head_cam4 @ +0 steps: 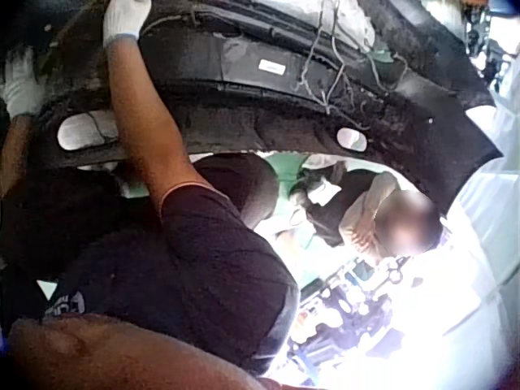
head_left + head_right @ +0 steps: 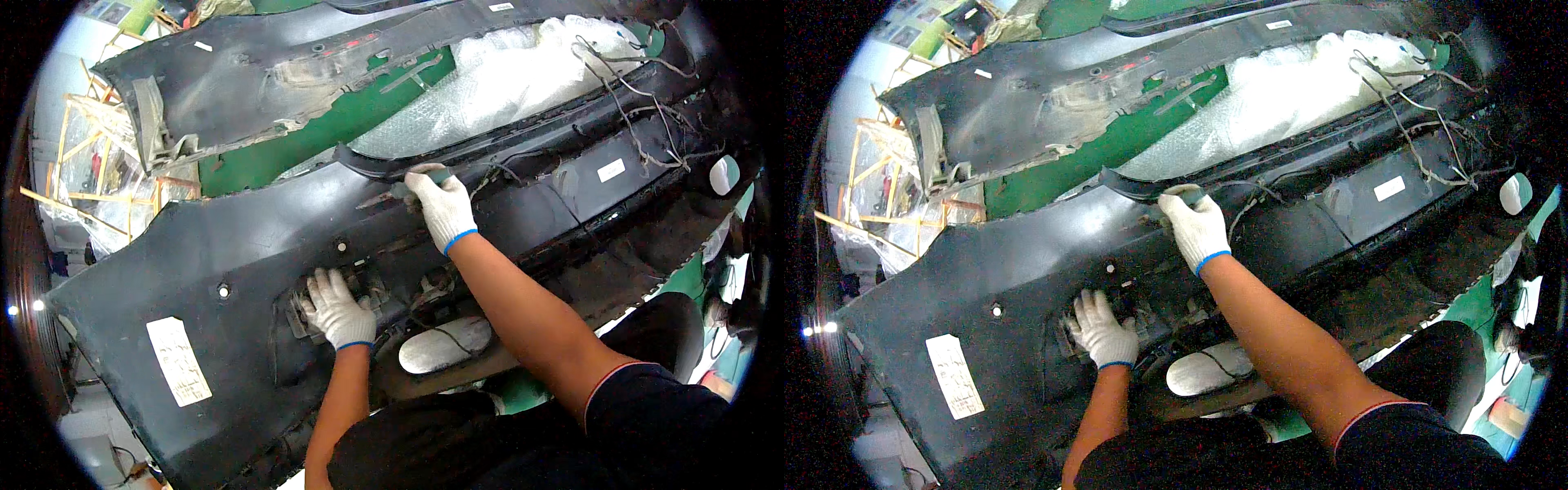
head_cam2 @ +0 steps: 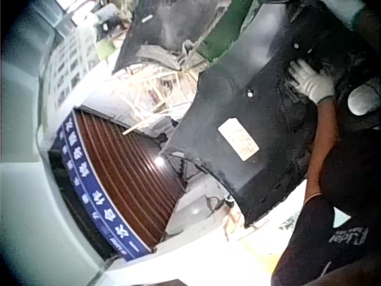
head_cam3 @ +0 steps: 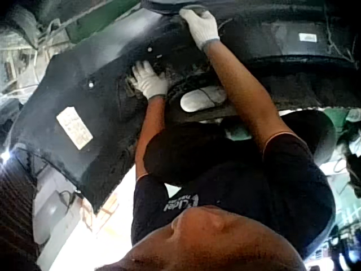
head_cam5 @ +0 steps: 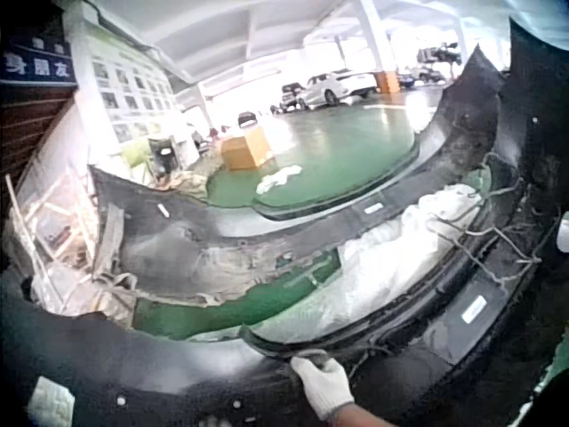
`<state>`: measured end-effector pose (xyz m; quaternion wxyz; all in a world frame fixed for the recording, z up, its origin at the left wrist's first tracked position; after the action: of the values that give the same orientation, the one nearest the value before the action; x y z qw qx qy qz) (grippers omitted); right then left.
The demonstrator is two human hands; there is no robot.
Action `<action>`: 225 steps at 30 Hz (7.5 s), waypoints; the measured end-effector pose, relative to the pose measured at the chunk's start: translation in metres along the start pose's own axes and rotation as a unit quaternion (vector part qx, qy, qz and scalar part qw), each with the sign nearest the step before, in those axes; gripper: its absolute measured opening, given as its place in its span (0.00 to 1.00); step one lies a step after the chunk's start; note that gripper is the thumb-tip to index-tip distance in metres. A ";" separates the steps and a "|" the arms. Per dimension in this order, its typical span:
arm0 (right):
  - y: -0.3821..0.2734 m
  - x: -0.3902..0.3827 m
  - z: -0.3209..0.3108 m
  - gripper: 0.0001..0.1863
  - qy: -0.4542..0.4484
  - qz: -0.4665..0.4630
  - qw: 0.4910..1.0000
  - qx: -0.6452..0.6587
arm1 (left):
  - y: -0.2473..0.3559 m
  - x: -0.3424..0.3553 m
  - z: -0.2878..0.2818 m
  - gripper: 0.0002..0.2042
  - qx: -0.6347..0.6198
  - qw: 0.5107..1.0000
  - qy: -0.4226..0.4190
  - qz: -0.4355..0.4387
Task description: The person uses a handheld tool to work on the interior surface of a large black car bumper, focusing on specific areas with wires and clips. They manipulate the bumper and the tool to adjust or remove components, while another person observes nearby.
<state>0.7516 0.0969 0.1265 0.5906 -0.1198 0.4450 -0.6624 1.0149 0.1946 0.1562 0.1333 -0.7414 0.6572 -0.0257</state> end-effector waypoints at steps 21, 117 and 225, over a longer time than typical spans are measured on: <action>-0.091 0.198 -0.092 0.18 0.044 -0.080 0.996 -0.009 | -0.029 0.000 0.004 0.60 -0.074 0.992 0.103 -0.005; -0.543 -0.060 -0.463 0.23 0.133 0.464 0.859 -0.172 | 1.045 0.088 -0.372 0.44 -0.424 0.813 -0.081 0.391; 0.079 0.038 -0.050 0.17 -0.072 0.256 0.953 -0.144 | -0.071 0.029 -0.017 0.62 -0.070 0.981 -0.017 0.179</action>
<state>0.7606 0.0929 0.0259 0.7475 -0.1328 0.5074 -0.4076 1.0844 0.1701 0.1847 0.0949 -0.6199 0.7769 0.0570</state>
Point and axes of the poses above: each hand's wrist, its own x-axis towards the middle knuckle, its own z-axis out of the palm, y = z × x, the point moved 7 cm from there along x, towards the middle knuckle
